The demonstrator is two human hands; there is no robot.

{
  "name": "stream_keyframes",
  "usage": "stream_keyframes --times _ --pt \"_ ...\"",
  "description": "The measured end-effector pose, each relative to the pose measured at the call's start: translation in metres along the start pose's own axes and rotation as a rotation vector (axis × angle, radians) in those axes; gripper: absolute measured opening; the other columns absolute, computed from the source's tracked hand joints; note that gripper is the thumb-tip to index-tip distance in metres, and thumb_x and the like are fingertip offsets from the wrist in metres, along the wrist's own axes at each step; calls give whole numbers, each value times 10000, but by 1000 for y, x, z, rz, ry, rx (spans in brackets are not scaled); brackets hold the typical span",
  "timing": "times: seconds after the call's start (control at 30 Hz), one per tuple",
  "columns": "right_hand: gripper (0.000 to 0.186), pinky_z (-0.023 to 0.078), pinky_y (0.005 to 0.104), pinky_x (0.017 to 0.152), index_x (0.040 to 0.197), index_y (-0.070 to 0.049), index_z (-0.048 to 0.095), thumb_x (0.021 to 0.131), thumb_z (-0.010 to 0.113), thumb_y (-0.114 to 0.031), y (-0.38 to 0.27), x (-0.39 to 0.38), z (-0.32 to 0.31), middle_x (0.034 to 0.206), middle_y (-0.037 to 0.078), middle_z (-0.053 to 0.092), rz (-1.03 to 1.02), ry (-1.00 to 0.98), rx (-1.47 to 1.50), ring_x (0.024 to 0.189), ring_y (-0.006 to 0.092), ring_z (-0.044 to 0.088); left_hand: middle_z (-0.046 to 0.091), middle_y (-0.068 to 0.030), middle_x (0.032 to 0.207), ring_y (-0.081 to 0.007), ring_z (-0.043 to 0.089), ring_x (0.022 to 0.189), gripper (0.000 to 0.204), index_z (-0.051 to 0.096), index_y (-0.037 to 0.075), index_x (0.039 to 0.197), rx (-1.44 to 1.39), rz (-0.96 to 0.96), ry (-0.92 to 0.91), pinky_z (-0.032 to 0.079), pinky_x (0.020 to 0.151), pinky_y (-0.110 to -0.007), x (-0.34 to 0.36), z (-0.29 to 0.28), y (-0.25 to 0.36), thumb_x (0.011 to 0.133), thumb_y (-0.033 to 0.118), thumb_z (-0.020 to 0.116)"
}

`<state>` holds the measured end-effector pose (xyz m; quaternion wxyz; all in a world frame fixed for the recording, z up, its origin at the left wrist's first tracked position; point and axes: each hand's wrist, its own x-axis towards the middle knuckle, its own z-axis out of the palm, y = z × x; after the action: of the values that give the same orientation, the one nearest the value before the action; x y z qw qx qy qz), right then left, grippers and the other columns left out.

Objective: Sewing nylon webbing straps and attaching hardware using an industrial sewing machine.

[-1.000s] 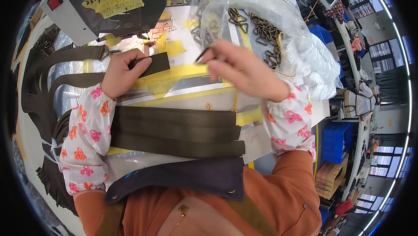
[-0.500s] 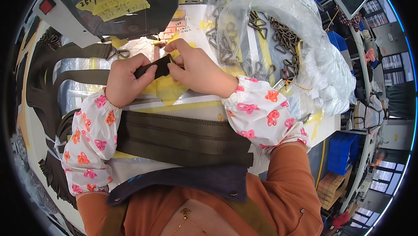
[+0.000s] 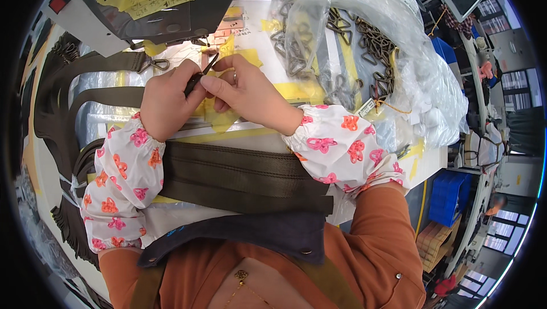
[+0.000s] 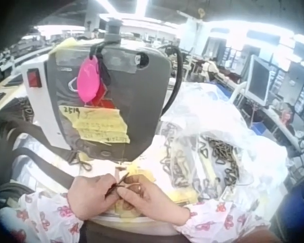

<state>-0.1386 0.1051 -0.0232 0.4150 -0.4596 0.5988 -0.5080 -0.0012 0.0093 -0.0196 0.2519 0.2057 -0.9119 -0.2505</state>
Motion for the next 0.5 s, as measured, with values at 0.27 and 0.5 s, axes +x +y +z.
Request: stream_keyframes --times 0.27,0.5 --pt "293 434 220 463 855 16 510 956 401 -237 1 0 -9 626 57 563 166 -12 201 494 99 548 624 -112 712 -254 603 565 209 536 21 885 -152 186 7 444 489 -328 -4 -3 3 803 192 625" --pt "306 382 212 412 842 12 527 954 395 -240 -6 -3 -7 591 23 530 211 -170 164 448 76 498 586 -105 663 -135 601 606 131 554 -6 961 -540 -57 -90 446 560 -256 -2 -1 -8 872 89 536"
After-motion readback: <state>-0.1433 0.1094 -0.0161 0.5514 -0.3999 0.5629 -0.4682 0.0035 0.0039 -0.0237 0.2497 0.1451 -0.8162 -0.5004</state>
